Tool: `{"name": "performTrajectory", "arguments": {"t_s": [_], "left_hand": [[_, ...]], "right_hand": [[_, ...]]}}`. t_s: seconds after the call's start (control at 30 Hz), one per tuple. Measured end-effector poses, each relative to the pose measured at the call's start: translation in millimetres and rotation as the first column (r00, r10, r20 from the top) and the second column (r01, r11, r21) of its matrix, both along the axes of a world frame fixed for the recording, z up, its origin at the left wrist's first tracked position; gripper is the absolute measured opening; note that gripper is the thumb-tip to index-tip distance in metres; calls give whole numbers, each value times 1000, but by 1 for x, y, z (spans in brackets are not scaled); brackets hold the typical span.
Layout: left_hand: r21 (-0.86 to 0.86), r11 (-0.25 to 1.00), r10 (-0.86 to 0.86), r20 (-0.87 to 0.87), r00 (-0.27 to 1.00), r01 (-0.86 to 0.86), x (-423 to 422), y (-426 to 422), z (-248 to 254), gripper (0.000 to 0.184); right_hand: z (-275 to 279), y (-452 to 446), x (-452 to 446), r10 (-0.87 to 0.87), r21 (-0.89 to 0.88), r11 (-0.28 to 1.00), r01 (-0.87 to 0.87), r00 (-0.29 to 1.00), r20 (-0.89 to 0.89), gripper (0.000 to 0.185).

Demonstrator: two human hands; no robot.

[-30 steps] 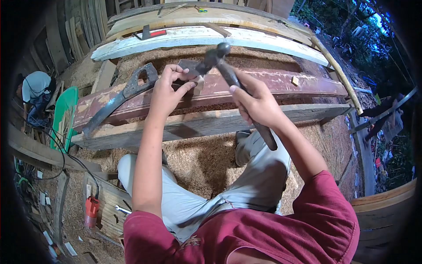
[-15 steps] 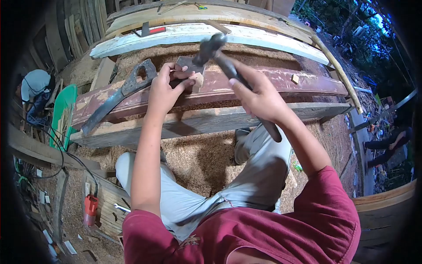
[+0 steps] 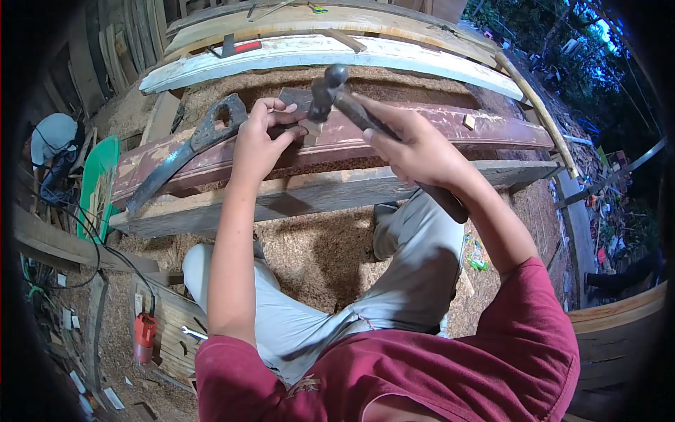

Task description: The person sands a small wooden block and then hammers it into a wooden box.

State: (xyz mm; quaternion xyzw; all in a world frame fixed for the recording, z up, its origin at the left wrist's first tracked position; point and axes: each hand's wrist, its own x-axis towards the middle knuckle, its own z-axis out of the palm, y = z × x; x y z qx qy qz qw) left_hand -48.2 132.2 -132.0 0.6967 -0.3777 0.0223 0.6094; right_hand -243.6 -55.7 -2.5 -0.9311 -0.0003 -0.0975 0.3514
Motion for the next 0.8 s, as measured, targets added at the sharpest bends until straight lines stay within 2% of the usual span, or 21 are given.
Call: {"name": "performTrajectory", "arguments": {"t_s": [0.03,0.07,0.17,0.23,0.3,0.33,0.4,0.47,0.57,0.6,0.67,0.73,0.77,0.8], "left_hand": [[15,1000,5,7,1000,-5,0,0,2,42],[31,999,9,11,1000,-9,-1,1,2,41],[17,1000,-18,27,999,18,0,1,1,42],[36,999,-23,-18,1000,24,-3,2,6,43],[40,999,-20,-29,999,21,-3,1,7,43],[41,999,-15,-17,1000,16,-2,1,6,43],[11,1000,-7,-7,1000,7,1,-1,1,44],[-41,999,-12,1,1000,12,4,-2,-4,46],[50,999,1,-18,1000,0,-2,1,5,43],[45,999,-3,-15,1000,4,-3,0,8,43],[36,999,-3,-23,1000,4,-6,1,9,41],[9,1000,-14,-21,1000,15,-4,0,4,41],[2,1000,-24,-13,1000,24,-2,0,3,41],[-2,998,-61,-87,994,61,-4,2,7,41]], "right_hand": [[10,7,-3,-45,97,994,55,994,-103,56],[3,4,1,-37,107,994,36,999,-1,55],[-17,-2,10,31,-3,1000,-31,988,151,56],[-13,-2,12,65,-76,995,-61,996,56,57],[11,6,-1,-39,54,997,51,980,-193,57],[13,10,-3,-70,162,981,103,977,-199,58],[7,8,0,-66,113,991,70,997,-39,59],[-1,3,4,-29,27,999,28,999,31,59],[-7,-8,8,48,-170,984,-47,999,2,56],[15,5,1,-63,-133,990,43,986,-156,57],[9,6,2,-64,-36,997,63,997,-31,57],[6,10,1,-89,-10,996,90,996,10,56],[10,12,1,-87,-35,996,84,992,-95,56],[17,13,1,-89,-57,995,79,977,-194,55]]}}
